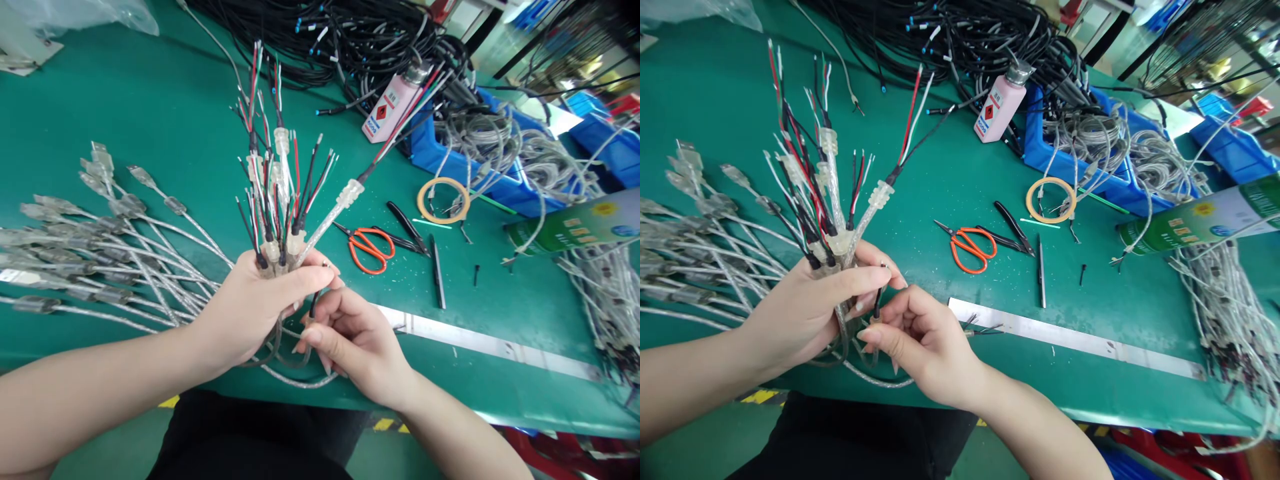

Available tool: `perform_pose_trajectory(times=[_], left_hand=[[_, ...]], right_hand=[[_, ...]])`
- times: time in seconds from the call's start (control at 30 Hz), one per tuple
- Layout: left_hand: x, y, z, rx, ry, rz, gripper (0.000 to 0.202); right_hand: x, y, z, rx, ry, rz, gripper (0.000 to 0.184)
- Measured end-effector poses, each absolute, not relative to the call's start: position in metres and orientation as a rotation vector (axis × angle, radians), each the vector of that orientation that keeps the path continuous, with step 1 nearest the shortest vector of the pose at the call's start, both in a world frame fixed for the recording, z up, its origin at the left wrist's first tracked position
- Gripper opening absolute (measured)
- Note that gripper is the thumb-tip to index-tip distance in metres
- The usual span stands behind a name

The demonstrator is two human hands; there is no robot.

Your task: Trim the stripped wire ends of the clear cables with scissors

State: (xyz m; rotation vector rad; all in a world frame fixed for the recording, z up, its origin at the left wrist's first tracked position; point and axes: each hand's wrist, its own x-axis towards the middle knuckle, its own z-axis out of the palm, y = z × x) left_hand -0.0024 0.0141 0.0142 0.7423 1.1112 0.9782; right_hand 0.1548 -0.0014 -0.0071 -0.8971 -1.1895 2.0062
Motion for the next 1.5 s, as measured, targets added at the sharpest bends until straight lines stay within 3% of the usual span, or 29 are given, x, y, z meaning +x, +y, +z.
perform_pose_trajectory(times=[0.63,0.83,1.23,1.33,1.5], left_hand=[[-0.003,0.014,0.011,0.770,1.084,1.028,0.013],[-0.004,0.019,0.014,0.657,1.021,1.139,0.014],[-0.004,0.014,0.009,0.710,1.047,0.826,0.018],[-0.005,0.012,0.007,0.729,1.059,0.815,0.019],[-0.003,0.009,0.002,0.816,1.031,0.804,0.017]], right_hand=[[0.153,-0.006,-0.011,-0.958,-1.388,1.980,0.025],[0.157,-0.005,-0.010,-0.988,-1.299,1.787,0.022],[0.163,0.003,-0.006,-1.055,-1.427,1.504,0.024],[0.166,0.007,-0.005,-1.054,-1.414,1.355,0.017],[0.167,0.008,-0.007,-0.945,-1.234,1.404,0.006]])
